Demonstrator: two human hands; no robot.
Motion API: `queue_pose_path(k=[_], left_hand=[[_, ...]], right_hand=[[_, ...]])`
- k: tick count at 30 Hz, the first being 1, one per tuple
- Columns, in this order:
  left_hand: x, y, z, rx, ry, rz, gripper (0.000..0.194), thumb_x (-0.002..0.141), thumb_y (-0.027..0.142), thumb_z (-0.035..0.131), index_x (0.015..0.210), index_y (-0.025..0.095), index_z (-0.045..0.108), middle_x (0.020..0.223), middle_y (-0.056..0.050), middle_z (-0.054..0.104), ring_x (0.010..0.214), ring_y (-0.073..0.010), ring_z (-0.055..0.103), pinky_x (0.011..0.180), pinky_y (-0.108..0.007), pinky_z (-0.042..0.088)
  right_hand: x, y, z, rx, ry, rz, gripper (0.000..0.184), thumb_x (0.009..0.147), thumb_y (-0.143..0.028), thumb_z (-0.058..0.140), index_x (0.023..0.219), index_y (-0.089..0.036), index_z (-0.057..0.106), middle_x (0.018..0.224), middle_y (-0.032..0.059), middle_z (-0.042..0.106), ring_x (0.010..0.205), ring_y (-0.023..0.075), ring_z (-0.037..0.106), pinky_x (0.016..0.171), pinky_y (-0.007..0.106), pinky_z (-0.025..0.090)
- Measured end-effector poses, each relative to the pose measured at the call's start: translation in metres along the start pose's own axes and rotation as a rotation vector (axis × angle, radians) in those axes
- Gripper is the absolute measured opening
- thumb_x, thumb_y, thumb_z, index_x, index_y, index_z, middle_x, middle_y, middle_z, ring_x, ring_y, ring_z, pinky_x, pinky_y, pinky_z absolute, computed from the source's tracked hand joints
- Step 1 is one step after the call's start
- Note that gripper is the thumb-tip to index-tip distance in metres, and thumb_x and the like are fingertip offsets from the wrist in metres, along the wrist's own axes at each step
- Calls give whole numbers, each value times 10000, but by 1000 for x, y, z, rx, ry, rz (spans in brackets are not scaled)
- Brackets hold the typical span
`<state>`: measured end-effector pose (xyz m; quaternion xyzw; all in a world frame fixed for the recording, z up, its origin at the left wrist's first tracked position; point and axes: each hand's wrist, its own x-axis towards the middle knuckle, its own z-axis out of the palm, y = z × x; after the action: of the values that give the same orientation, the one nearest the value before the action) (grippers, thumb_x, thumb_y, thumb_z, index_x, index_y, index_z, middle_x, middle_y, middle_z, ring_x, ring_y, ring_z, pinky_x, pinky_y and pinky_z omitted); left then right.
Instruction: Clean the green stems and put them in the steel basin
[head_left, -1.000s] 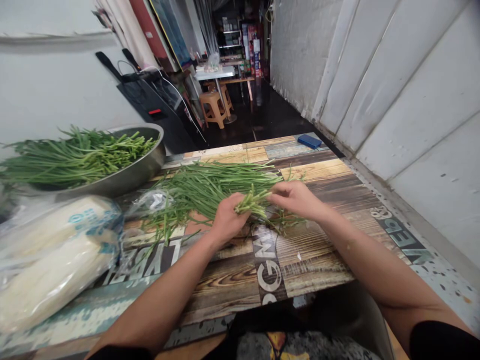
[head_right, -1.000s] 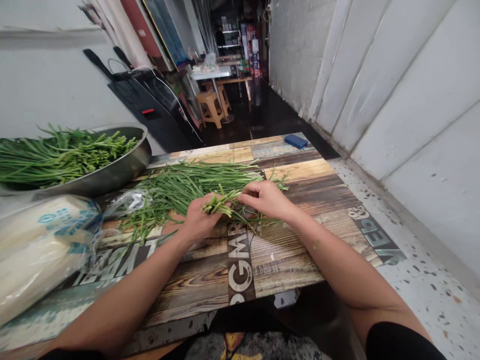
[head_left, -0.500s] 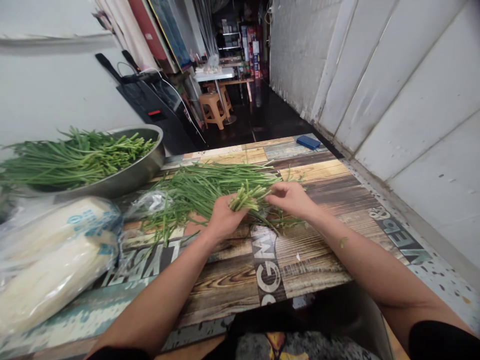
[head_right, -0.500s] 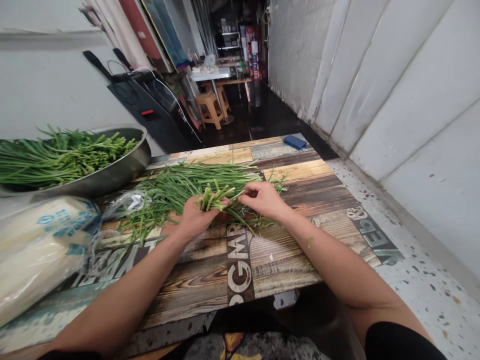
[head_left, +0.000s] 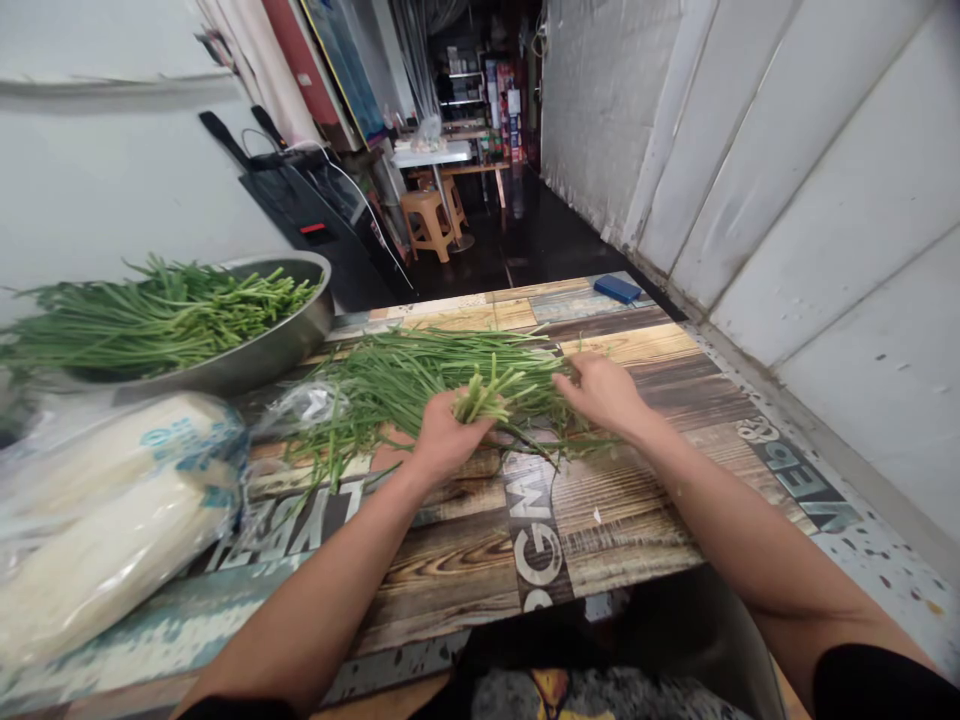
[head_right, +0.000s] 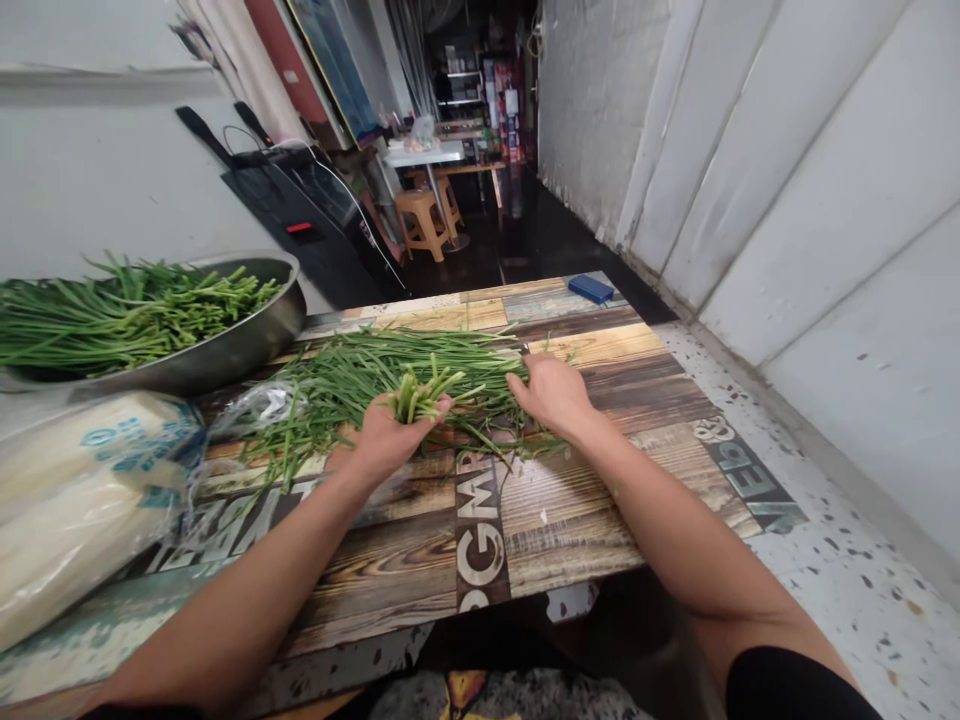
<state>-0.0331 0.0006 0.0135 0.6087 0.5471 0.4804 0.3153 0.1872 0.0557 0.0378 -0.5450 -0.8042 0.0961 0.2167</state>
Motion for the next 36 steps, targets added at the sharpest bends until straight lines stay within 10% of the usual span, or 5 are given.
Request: queue_pose_path(k=[6, 18, 23, 30, 36], left_hand=[[0, 6, -1, 52, -47, 54, 126, 687, 247, 694, 631, 150, 636, 581, -6, 616, 531, -117, 555, 492, -193, 422], [-2, 4, 0, 27, -28, 78, 122, 713, 272, 680, 703, 153, 658, 627, -17, 647, 564, -134, 601, 527, -208, 462], [-1, -2, 0, -16, 52, 36, 189, 713, 336, 696, 726, 151, 662, 672, -35, 677, 615, -157, 643, 573, -229, 504], [0, 17, -3, -127, 213, 66, 263, 733, 399, 689, 762, 147, 623, 790, -60, 698, 726, -158, 662, 711, -253, 539], [0, 21, -6, -37, 340, 161, 251, 762, 391, 675, 828, 160, 606, 778, -33, 666, 739, -139, 637, 720, -246, 527]], right_hand=[[-6, -11, -5, 367, -47, -556, 194, 863, -307, 571, 931, -164, 684, 903, 81, 667, 888, 202, 580, 796, 328, 449], [2, -20, 18, 1403, 16, 341, 388, 561, -491, 767, 608, -168, 556, 532, -44, 512, 472, 61, 398, 457, 213, 302], [5, 1, -2, 910, -72, 207, 525, 678, -552, 669, 472, -206, 331, 417, -81, 294, 422, 57, 263, 448, 232, 225], [-17, -25, -1, -138, -595, -197, 236, 706, -396, 684, 653, -166, 675, 615, 48, 619, 587, 160, 539, 520, 257, 295], [-7, -7, -12, -1, -226, -191, 131, 792, -233, 600, 744, -170, 705, 772, 59, 678, 717, 170, 592, 626, 259, 375]])
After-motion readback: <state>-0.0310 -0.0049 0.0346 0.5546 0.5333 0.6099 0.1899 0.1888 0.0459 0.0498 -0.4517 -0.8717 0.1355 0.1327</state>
